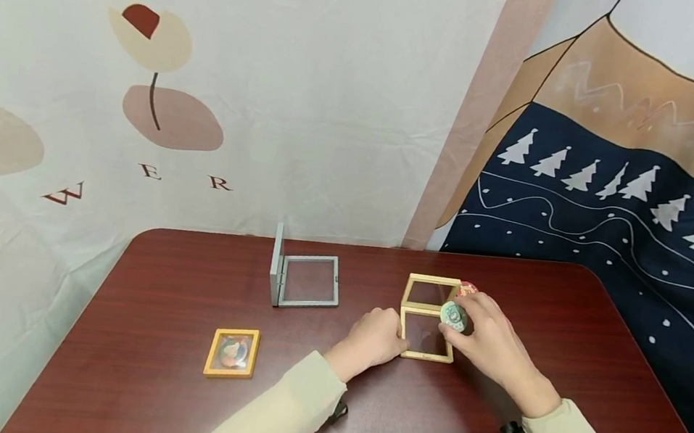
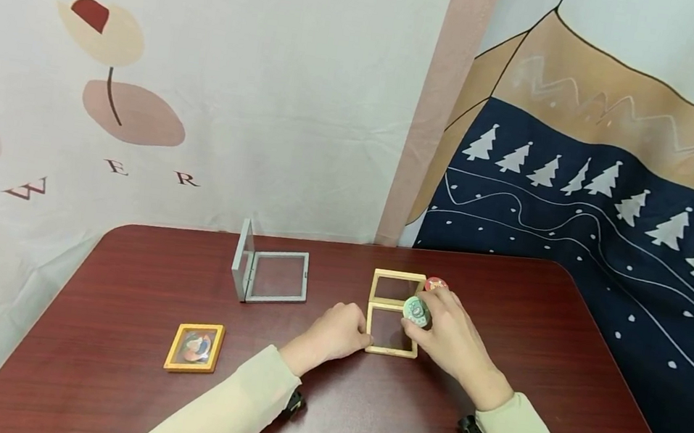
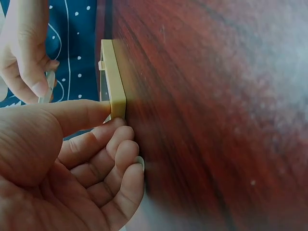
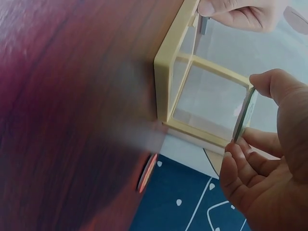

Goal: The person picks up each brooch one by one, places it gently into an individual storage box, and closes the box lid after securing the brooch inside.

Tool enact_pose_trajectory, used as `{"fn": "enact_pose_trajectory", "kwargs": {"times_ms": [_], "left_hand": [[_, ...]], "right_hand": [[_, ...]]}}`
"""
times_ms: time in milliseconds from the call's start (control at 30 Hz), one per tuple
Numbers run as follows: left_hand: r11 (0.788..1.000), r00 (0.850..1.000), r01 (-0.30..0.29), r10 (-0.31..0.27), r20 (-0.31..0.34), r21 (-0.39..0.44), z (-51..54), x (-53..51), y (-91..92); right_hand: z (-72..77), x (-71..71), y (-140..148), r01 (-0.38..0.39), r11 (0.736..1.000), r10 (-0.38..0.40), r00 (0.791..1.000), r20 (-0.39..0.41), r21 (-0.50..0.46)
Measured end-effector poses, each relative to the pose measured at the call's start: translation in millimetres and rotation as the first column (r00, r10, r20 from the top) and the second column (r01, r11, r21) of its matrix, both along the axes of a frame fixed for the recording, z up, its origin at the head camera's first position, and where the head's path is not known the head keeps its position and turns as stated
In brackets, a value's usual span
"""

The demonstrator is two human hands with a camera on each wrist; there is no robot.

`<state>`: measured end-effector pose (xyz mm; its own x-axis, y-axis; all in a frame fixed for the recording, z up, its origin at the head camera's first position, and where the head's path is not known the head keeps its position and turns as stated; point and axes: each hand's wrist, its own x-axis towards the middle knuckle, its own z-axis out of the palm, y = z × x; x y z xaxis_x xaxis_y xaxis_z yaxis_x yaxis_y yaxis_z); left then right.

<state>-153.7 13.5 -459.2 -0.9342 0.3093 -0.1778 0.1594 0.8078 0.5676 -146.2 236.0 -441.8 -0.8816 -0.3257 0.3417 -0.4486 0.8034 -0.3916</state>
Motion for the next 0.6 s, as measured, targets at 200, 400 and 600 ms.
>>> {"fn": "enact_pose_trajectory", "kwargs": {"times_ms": [200, 400, 600], "left_hand": [[1.0, 0.999, 0.019, -0.019, -0.036, 0.0, -18.0, -1.3, 2.7], [1.0, 0.999, 0.031, -0.031, -0.013, 0.0, 1.0, 6.9, 3.0], [0.999, 0.998, 0.042, -0.042, -0.051, -0.016, -14.9, 3.1, 5.1]], "right_hand": [[-5.0, -0.3, -5.4, -0.015, 1.0, 0.014, 0.999, 0.038, 0.021], [-11.6, 0.8, -10.3, -0.048, 0.998, 0.047, 0.998, 0.035, 0.043], [-16.7, 1.2, -14.8, -0.11, 0.991, 0.109, 0.994, 0.014, 0.076]]}}
